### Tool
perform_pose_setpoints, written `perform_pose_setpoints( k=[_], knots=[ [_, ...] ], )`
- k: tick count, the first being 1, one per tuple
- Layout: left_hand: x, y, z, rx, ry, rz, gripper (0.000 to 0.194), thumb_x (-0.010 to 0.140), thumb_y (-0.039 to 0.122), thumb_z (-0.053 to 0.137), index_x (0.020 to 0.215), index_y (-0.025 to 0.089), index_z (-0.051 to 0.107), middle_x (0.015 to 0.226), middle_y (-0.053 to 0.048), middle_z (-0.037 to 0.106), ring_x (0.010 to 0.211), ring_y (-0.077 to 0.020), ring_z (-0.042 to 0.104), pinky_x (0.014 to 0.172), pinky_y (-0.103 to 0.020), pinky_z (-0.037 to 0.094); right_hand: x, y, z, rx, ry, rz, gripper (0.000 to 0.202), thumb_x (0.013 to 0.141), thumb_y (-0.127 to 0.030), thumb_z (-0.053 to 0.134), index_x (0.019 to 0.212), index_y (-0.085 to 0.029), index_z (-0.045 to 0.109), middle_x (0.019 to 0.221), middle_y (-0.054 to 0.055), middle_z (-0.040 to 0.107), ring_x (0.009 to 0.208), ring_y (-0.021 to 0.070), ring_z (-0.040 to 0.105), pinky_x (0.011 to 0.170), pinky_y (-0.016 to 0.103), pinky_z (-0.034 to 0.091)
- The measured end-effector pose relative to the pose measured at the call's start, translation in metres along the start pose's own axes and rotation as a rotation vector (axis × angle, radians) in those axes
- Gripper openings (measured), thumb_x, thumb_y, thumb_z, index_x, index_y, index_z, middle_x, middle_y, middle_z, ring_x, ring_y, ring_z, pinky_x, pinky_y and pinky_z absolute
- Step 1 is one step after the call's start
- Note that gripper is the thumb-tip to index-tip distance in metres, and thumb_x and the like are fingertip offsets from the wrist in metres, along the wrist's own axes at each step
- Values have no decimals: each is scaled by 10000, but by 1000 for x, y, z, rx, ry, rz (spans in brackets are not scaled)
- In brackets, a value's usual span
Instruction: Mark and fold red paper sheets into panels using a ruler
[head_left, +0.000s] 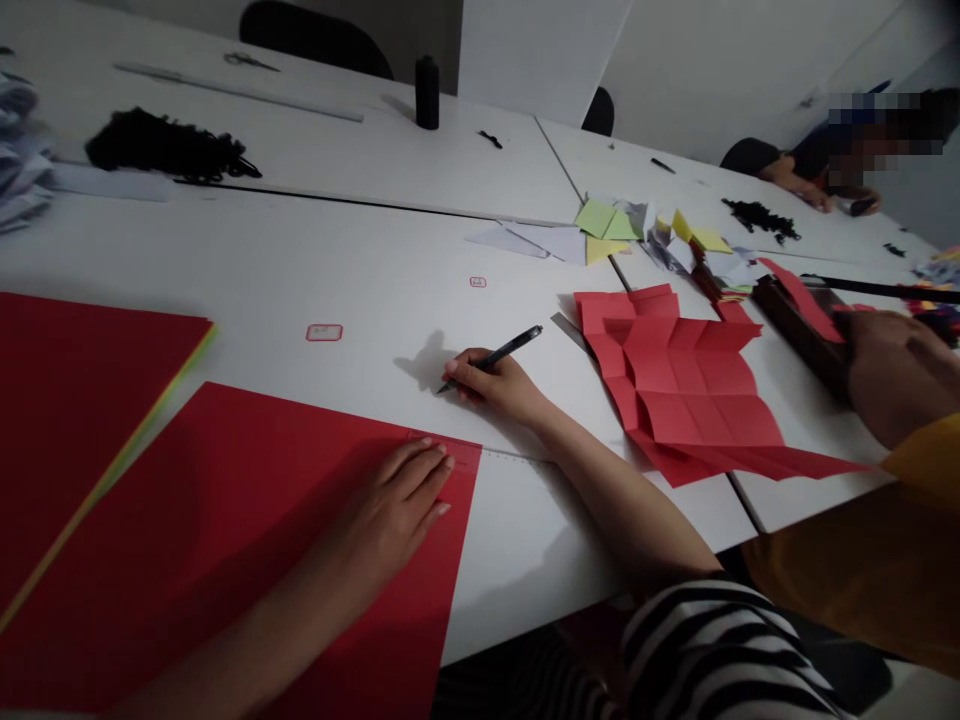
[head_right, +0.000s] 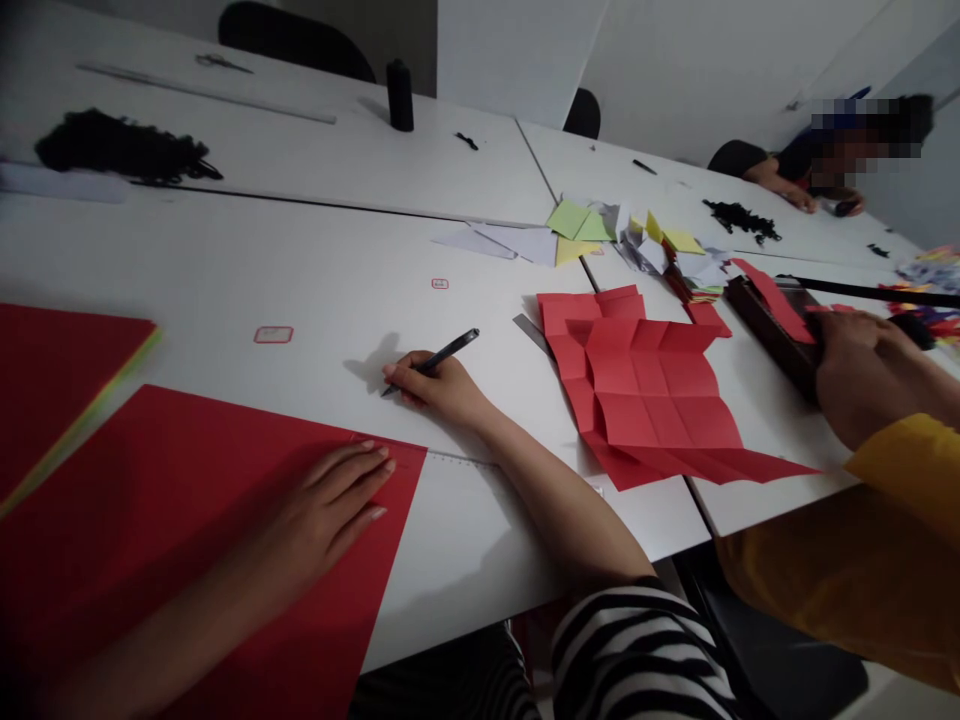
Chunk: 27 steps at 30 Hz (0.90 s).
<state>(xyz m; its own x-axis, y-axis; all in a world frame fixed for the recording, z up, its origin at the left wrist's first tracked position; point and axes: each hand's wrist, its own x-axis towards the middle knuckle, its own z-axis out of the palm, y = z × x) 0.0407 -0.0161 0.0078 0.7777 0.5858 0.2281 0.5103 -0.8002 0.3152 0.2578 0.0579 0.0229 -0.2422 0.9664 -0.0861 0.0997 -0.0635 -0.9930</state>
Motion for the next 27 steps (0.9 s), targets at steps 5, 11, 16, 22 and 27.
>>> perform_pose_setpoints(
  k=[5,11,16,22,27],
  knots=[
    [0,0,0,-24,23,-7,351,989,214,376,1267,163,586,1303,-87,588,1292,-226,461,1064,-405,466,0,-7,10,3,-39,-24,340,805,-528,657,806,-198,575,594,-44,551,532,96,473,515,236,380],
    [-1,3,-2,-12,6,-15,330,972,172,410,1247,153,591,1287,-99,593,1270,-226,486,1067,-382,448,0,-8,33,-112,-80,-133,250,745,-387,724,757,-198,561,671,-35,563,606,102,481,548,241,378],
    [0,7,-4,41,-36,-4,342,985,201,384,1250,115,582,1278,-122,588,1256,-245,486,1067,-399,441,-3,3,40,-180,-13,-176,293,767,-321,680,648,-214,435,551,-81,394,528,82,338,481,239,271],
    [-1,8,-3,27,-34,-8,329,982,193,403,1239,103,586,1257,-123,598,1245,-241,497,1088,-393,419,-5,8,41,-213,-10,-212,321,791,-297,628,618,-221,369,558,-79,361,532,82,312,498,248,264],
    [-2,7,-2,-22,-23,-23,357,1001,230,360,1274,128,567,1266,-118,599,1264,-236,484,1093,-412,417,-5,7,42,-252,-10,-206,317,794,-297,614,616,-223,361,563,-74,360,535,84,315,504,253,270]
  ],
)
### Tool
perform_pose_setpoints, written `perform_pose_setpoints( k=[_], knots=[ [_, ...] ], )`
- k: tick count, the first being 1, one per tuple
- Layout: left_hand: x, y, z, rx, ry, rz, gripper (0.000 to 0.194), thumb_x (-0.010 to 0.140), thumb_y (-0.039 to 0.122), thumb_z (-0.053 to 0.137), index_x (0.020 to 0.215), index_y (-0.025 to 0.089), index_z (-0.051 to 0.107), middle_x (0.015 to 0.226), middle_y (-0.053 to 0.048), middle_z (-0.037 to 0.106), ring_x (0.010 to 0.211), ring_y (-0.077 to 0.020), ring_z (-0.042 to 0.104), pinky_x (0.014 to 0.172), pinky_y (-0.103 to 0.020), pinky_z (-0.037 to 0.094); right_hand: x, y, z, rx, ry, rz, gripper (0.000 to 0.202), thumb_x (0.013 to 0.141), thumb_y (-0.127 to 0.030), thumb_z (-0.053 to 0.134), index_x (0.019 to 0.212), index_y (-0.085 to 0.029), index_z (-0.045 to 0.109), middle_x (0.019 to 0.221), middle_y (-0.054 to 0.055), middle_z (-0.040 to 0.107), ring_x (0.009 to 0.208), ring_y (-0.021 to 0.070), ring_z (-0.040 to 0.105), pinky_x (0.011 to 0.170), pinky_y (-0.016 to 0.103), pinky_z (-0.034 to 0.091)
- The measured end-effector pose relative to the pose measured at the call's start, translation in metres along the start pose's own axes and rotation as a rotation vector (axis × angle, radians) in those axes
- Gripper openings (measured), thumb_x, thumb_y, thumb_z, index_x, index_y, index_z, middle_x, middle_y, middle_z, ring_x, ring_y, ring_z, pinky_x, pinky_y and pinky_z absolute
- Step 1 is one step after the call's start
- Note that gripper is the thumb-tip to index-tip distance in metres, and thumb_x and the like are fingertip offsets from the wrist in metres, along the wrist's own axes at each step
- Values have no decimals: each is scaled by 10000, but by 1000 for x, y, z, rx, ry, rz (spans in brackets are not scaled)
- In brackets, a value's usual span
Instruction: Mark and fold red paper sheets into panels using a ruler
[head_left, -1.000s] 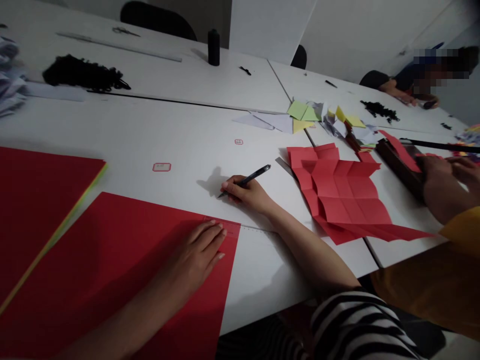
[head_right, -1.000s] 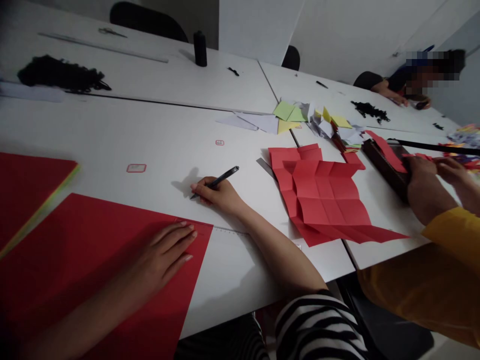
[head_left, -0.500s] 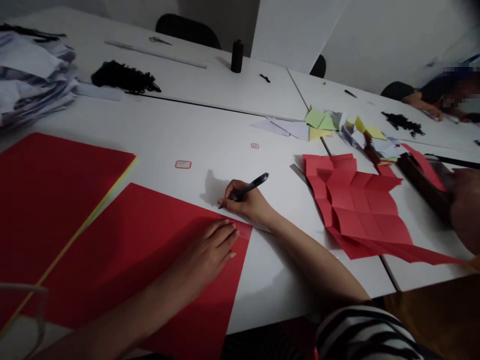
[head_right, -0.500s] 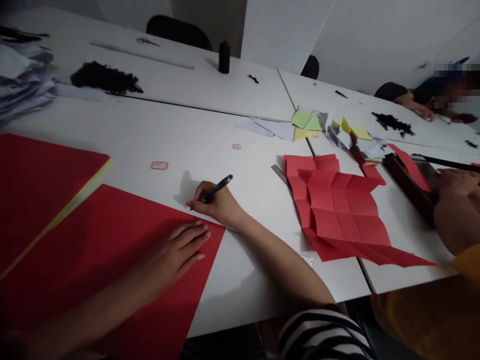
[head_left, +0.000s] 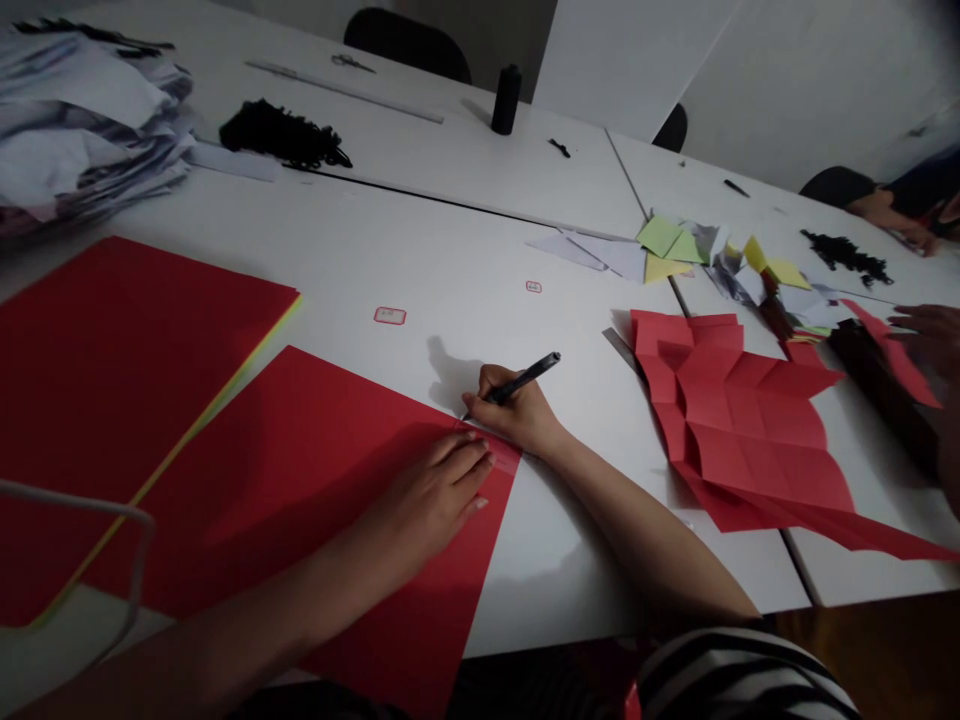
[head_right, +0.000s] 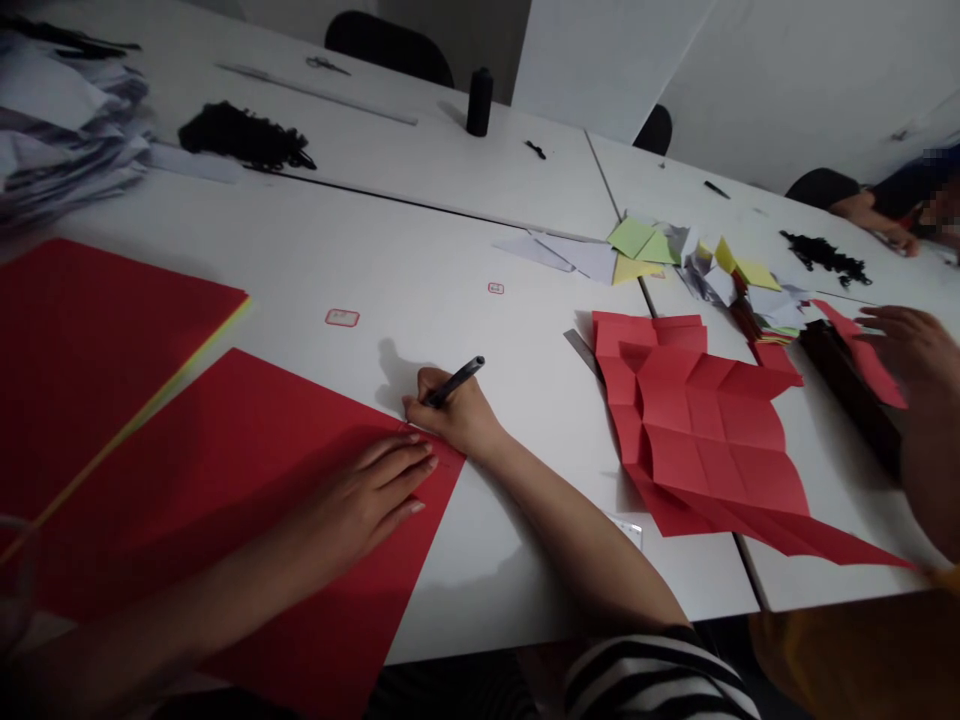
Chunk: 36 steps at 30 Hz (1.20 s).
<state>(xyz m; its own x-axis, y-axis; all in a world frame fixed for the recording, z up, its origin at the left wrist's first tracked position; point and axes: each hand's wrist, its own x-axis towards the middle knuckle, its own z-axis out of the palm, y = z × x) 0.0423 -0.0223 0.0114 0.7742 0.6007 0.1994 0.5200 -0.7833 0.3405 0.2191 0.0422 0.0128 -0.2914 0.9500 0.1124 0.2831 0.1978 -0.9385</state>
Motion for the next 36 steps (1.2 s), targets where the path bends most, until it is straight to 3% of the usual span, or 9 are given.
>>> perform_pose_setpoints(
  k=[8,17,36],
  knots=[
    [1,1,-2,49,12,35,346,991,204,377,1254,97,574,1243,-128,608,1256,-246,489,1087,-403,418,0,1,1,31,-4,-26,324,793,-272,622,608,-221,360,562,-77,348,530,81,312,493,250,256],
    [1,1,-3,50,-23,3,338,990,228,392,1275,151,557,1264,-96,602,1270,-229,481,1084,-396,424,0,0,0,29,5,5,322,795,-296,613,612,-222,357,564,-74,356,537,84,313,499,247,267],
    [2,1,-3,72,-25,25,333,978,205,422,1256,95,568,1245,-122,610,1248,-242,491,1078,-387,420,-1,2,2,4,11,-7,320,789,-273,617,610,-223,356,554,-78,349,521,80,309,486,248,250]
  ],
)
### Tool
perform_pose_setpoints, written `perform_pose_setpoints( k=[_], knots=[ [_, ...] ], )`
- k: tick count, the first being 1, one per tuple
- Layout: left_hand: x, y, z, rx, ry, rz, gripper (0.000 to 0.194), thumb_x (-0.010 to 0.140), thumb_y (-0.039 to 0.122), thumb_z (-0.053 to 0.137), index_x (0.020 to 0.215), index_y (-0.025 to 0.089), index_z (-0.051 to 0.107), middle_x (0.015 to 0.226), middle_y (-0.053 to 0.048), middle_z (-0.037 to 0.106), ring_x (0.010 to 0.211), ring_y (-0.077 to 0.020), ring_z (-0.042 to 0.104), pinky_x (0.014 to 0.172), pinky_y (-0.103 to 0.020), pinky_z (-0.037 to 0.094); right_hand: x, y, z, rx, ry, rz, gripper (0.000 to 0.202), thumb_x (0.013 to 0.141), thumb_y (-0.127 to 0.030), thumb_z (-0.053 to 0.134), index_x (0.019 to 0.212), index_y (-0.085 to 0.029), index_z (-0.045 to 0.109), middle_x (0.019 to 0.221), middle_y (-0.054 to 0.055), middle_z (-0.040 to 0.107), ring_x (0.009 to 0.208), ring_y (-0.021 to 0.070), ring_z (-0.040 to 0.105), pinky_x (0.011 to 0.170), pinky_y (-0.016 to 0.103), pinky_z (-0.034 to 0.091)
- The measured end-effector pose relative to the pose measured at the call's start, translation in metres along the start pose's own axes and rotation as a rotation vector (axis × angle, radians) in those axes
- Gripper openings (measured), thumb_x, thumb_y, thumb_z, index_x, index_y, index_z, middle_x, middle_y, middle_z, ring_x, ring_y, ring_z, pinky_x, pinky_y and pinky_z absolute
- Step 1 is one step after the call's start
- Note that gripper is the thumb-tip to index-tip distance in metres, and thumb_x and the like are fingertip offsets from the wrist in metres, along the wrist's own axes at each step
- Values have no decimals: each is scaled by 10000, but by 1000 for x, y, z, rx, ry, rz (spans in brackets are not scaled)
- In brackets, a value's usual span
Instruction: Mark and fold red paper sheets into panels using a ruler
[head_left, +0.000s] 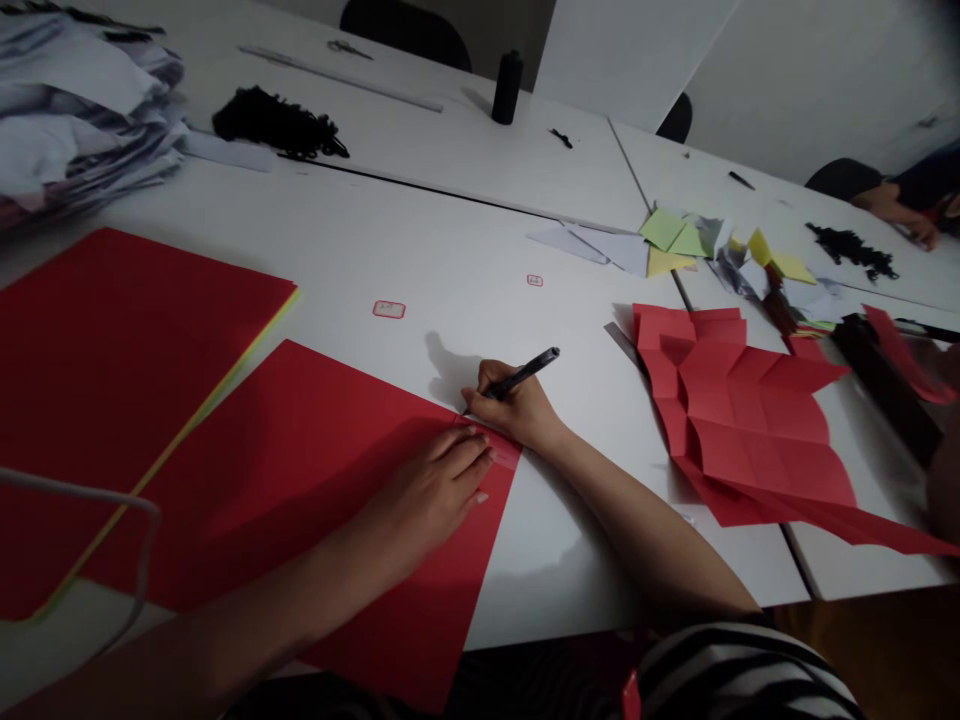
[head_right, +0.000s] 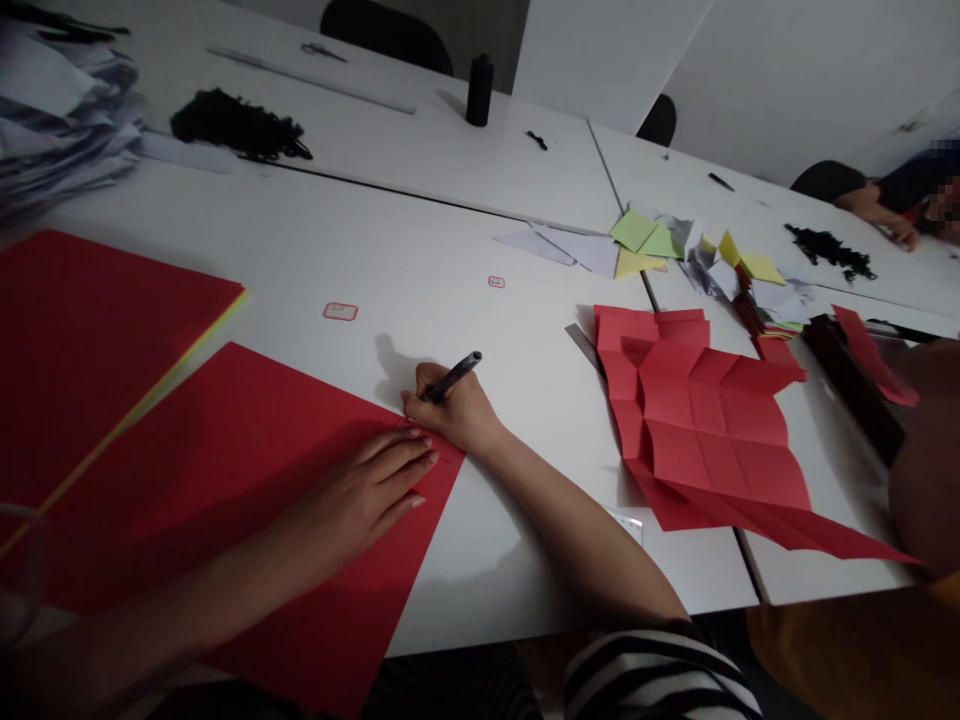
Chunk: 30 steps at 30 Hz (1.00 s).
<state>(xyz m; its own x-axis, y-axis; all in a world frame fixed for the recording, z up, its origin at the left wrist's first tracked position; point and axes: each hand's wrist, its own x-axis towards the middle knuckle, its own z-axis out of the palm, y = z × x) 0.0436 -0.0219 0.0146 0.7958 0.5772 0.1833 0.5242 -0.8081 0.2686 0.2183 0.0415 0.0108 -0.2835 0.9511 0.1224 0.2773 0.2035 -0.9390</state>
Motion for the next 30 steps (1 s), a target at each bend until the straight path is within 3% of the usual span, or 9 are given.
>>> perform_pose_setpoints(
  k=[12,17,20,22,25,30],
  knots=[
    [-1,-1,2,-27,27,-11,328,977,221,429,1264,134,562,1250,-105,612,1252,-234,494,1075,-380,421,2,1,1,12,6,11,321,801,-280,633,612,-216,381,542,-84,370,514,73,317,485,236,263],
    [-1,-2,3,-23,42,2,321,966,215,463,1252,110,567,1250,-119,609,1262,-257,483,1081,-406,417,0,-17,-19,97,86,6,243,819,-392,685,749,-198,556,640,-42,568,562,92,504,530,235,413],
    [-1,-3,4,-88,35,-10,326,945,217,511,1256,130,562,1252,-106,601,1261,-257,476,1060,-408,446,-21,-30,-33,-32,35,-43,187,881,-376,635,983,-221,657,856,13,691,658,118,622,637,276,516],
    [-2,-4,3,-166,52,-15,337,924,196,537,1256,143,563,1251,-104,596,1259,-254,474,1049,-413,460,-44,-33,-37,-212,-34,-149,155,926,-316,582,1024,-246,680,983,36,718,835,153,668,778,318,540],
    [-3,-8,-3,-275,81,-11,374,899,171,559,1273,171,554,1304,-100,559,1270,-240,464,1051,-401,463,-81,-26,-37,-433,-193,-294,246,978,-222,472,1134,-273,654,1070,45,711,1076,195,612,904,382,524],
    [-14,-34,-26,-302,117,-104,284,960,224,459,1205,199,598,1284,-81,560,1180,-197,537,1005,-370,486,-117,-9,-33,-676,-158,-333,323,983,-178,431,1261,-248,579,1258,80,638,1254,232,502,985,438,482]
  ],
)
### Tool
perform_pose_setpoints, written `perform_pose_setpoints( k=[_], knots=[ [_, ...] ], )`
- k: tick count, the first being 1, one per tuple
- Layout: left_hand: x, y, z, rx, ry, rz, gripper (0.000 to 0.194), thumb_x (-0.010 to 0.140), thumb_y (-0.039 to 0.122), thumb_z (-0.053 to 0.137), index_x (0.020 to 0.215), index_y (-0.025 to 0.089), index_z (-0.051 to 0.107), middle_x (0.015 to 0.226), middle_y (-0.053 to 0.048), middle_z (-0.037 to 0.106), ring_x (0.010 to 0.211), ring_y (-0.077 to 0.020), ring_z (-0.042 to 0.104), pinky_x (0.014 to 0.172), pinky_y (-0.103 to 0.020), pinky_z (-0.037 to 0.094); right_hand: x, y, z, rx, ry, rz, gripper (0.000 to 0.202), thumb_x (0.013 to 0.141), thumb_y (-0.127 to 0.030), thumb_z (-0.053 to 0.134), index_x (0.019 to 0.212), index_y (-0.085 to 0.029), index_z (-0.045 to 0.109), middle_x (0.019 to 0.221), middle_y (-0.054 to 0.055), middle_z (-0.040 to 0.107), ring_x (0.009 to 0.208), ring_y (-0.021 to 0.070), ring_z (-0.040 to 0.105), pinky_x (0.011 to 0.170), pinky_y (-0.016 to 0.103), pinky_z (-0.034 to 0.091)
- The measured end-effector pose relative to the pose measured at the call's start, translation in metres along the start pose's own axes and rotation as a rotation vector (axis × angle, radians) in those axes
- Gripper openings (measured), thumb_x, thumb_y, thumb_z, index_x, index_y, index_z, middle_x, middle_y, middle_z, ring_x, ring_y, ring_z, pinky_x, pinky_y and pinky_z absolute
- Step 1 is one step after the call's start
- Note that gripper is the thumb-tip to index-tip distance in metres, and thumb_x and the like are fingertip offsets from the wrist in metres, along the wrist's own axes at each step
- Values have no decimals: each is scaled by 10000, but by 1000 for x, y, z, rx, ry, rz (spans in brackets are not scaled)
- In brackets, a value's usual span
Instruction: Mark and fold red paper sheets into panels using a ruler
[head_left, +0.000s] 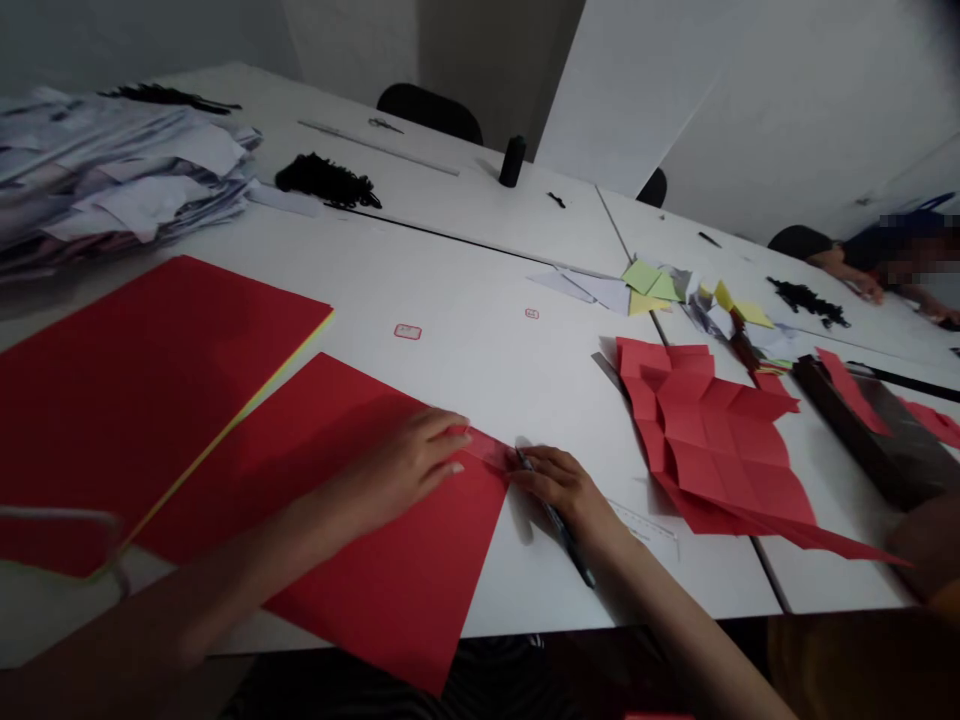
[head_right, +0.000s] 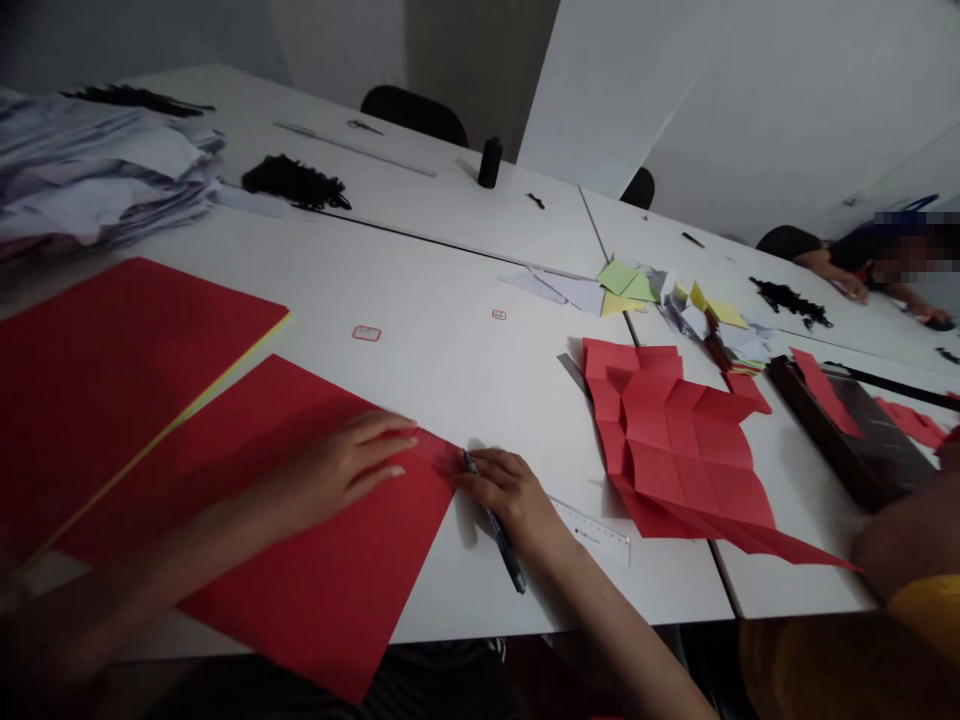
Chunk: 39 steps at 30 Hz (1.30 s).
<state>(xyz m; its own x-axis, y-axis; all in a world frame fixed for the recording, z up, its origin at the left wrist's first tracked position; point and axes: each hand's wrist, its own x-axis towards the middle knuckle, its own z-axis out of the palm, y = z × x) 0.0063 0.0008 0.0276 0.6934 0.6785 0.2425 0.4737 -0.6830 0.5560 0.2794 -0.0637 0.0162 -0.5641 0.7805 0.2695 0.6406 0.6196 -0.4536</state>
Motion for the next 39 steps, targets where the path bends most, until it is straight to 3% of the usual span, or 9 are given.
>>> perform_pose_setpoints(
  k=[4,9,16,24,28,34,37,39],
  knots=[
    [-19,-25,-17,99,23,-116,269,969,330,446,1116,218,641,1262,-70,566,1179,-225,533,994,-408,485,-2,-3,5,-72,-12,-24,319,973,-174,448,1258,-237,576,1256,73,639,1287,245,469,1004,449,462],
    [-34,-28,-9,140,12,-179,314,954,368,459,1201,214,577,1350,-91,483,1257,-248,476,1058,-432,434,19,-8,10,-117,-53,-75,308,978,-190,456,1252,-251,582,1245,56,653,1261,229,483,987,427,462],
    [-14,-16,-1,154,-32,-228,373,895,322,552,1229,167,492,1367,-136,391,1295,-257,428,1112,-420,365,51,3,11,-73,-116,-123,330,973,-180,465,1268,-261,588,1260,57,648,1207,241,528,970,436,470],
    [9,-9,8,117,-14,-219,297,855,288,600,1113,157,528,1293,-102,415,1213,-244,467,1037,-391,418,42,17,-1,-22,-138,-54,344,994,-196,407,1282,-314,553,1281,18,626,1249,236,486,1022,470,427],
    [15,-6,-6,49,78,-244,182,892,311,568,965,146,596,1126,-48,544,1044,-175,551,932,-328,457,39,19,-1,-6,-127,-34,346,996,-197,395,1284,-314,546,1305,12,609,1272,240,466,1035,480,407],
    [17,-13,-42,-17,205,-380,408,973,382,350,1040,65,597,823,43,607,827,-90,585,809,-297,434,38,20,4,10,-117,5,353,997,-195,371,1272,-314,558,1336,0,592,1283,246,462,1049,467,382],
    [22,-11,-51,7,312,-376,280,973,277,387,1070,113,592,918,0,641,877,-116,615,828,-303,473,39,17,5,-6,-100,10,343,998,-205,374,1265,-303,567,1328,12,598,1262,263,470,1032,472,392],
    [23,-4,-48,48,316,-308,246,967,225,402,1089,133,596,1038,-22,633,989,-147,605,900,-323,480,41,14,5,-20,-105,-3,334,997,-214,397,1272,-304,563,1325,10,602,1232,268,485,1012,471,407]
  ],
)
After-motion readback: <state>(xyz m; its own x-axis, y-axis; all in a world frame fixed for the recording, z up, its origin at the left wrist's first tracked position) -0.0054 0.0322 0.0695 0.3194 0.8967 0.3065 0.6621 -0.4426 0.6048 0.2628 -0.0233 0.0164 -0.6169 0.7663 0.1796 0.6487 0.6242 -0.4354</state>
